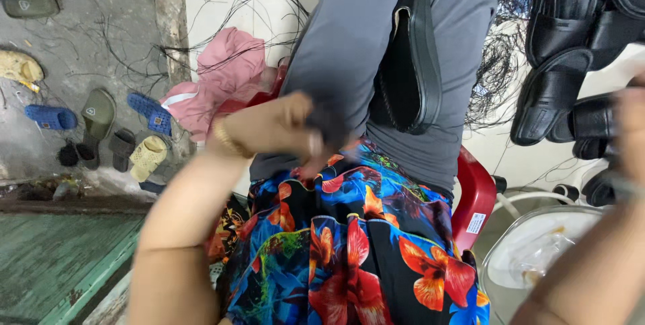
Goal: The person sits on a red chair with a black shoe resting on their lap. They use a needle and thread to sew the shoe, repeatedly pushing the needle through the leather and pulling the thread tight.
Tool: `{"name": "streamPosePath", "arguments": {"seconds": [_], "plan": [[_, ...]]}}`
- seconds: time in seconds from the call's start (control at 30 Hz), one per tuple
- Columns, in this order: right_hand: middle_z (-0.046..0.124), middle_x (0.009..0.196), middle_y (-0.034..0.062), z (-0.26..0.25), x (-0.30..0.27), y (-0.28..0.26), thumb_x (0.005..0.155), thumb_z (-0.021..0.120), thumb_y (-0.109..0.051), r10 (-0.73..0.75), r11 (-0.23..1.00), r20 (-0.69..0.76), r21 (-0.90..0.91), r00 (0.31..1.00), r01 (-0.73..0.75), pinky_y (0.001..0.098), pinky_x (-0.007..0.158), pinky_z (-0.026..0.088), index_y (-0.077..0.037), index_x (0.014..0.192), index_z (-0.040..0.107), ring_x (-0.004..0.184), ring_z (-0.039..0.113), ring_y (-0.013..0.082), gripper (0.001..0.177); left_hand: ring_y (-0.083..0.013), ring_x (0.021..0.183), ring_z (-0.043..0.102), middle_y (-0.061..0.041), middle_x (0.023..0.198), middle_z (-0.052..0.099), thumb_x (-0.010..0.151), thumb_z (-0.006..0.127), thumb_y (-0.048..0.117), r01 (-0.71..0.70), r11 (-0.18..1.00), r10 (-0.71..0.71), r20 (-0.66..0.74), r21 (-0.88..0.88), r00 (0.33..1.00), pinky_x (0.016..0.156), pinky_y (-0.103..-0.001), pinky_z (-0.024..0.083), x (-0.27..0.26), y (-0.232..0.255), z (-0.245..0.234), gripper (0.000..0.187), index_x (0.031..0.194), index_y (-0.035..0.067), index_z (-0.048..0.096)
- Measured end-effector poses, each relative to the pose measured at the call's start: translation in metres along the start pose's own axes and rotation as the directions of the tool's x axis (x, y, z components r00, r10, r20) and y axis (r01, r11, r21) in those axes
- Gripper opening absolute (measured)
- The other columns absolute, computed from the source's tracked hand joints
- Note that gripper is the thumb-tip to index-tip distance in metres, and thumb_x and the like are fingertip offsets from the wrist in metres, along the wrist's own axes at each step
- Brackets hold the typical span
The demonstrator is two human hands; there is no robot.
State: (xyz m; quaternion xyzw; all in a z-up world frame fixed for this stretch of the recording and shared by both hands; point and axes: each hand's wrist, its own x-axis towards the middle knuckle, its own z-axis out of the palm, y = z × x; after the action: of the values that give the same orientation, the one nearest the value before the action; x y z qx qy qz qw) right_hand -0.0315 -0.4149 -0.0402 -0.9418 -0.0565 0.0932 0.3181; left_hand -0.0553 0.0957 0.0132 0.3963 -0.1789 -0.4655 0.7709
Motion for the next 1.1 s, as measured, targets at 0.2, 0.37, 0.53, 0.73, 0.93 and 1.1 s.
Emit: {"name": "streamPosePath", "arguments": {"seconds": [0.2, 0.37, 0.53, 0.73, 0.93, 1.1], "plan": [[0.062, 0.087, 0.0072, 0.07, 0.003, -0.176, 0.085, 0.064, -0.014, -0.238, 0.943, 0.329, 0.302, 0.914, 0.137, 0.0276, 0.072, 0.042, -0.006, 0.097, 0.067, 0.075, 0.054, 0.0165, 0.016, -0.0059, 0.052, 0.051, 0.004, 0.056, 0.053, 0.096, 0.039, 0.024, 0.117, 0.732, 0.558, -0.689, 0.671, 0.464, 0.056, -0.021, 0.045, 0.07, -0.008, -0.024, 0.033, 0.113, 0.006, 0.061], [0.054, 0.078, 0.0123, 0.077, 0.003, -0.2, 0.088, 0.052, -0.015, -0.076, 0.362, 0.115, 0.929, 0.99, -0.08, 0.0325, 0.076, 0.046, -0.007, 0.059, 0.046, 0.07, 0.055, 0.0226, 0.031, -0.0219, 0.064, 0.063, -0.011, 0.075, 0.06, 0.079, 0.056, 0.029, -0.59, 0.796, 0.241, -0.965, 0.138, 0.1, 0.07, -0.041, 0.057, 0.094, -0.03, -0.115, 0.021, 0.084, 0.009, 0.05], [0.026, 0.046, 0.0007, 0.068, 0.0, -0.224, 0.086, 0.052, -0.025, 0.026, 0.247, 0.32, 0.916, 0.947, -0.317, 0.0217, 0.04, 0.026, -0.012, 0.06, 0.038, 0.041, 0.03, 0.0129, 0.033, -0.0065, 0.036, 0.023, 0.001, 0.051, 0.034, 0.079, 0.054, 0.013, -0.706, 0.708, 0.039, -0.996, -0.03, 0.081, 0.032, -0.024, 0.015, 0.089, -0.033, -0.136, 0.028, 0.063, 0.014, 0.032], [0.055, 0.072, 0.0153, 0.047, 0.0, -0.207, 0.09, 0.058, -0.029, 0.079, 0.311, 0.097, 0.943, 0.992, -0.117, 0.034, 0.073, 0.055, -0.01, 0.073, 0.047, 0.045, 0.049, 0.016, 0.027, -0.0055, 0.036, 0.036, 0.0, 0.05, 0.046, 0.078, 0.052, 0.047, -0.341, 0.895, 0.391, -0.871, 0.286, 0.296, 0.033, -0.019, 0.024, 0.094, -0.004, -0.038, 0.044, 0.058, 0.008, 0.053], [0.055, 0.116, 0.0332, 0.021, 0.018, -0.231, 0.1, 0.043, -0.015, -0.114, 0.866, 0.016, 0.492, 0.993, 0.091, 0.021, 0.049, 0.043, 0.012, 0.1, 0.048, 0.079, 0.06, 0.0249, 0.028, -0.0211, 0.042, 0.047, -0.004, 0.042, 0.048, 0.079, 0.06, 0.034, -0.06, 0.376, 0.519, -0.156, 0.924, 0.841, 0.051, -0.035, 0.036, 0.069, -0.005, 0.006, 0.03, 0.059, 0.013, 0.064], [0.063, 0.097, 0.0174, 0.025, 0.028, -0.174, 0.104, 0.06, 0.002, -0.077, 0.995, -0.043, 0.063, 0.996, 0.08, 0.0293, 0.072, 0.047, 0.007, 0.118, 0.065, 0.078, 0.06, 0.0191, 0.015, -0.0226, 0.09, 0.059, -0.014, 0.101, 0.064, 0.077, 0.071, 0.017, -0.793, 0.608, 0.156, -0.971, -0.049, 0.181, 0.085, -0.033, 0.048, -0.112, 0.008, -0.133, 0.013, 0.075, 0.009, 0.062]]}}
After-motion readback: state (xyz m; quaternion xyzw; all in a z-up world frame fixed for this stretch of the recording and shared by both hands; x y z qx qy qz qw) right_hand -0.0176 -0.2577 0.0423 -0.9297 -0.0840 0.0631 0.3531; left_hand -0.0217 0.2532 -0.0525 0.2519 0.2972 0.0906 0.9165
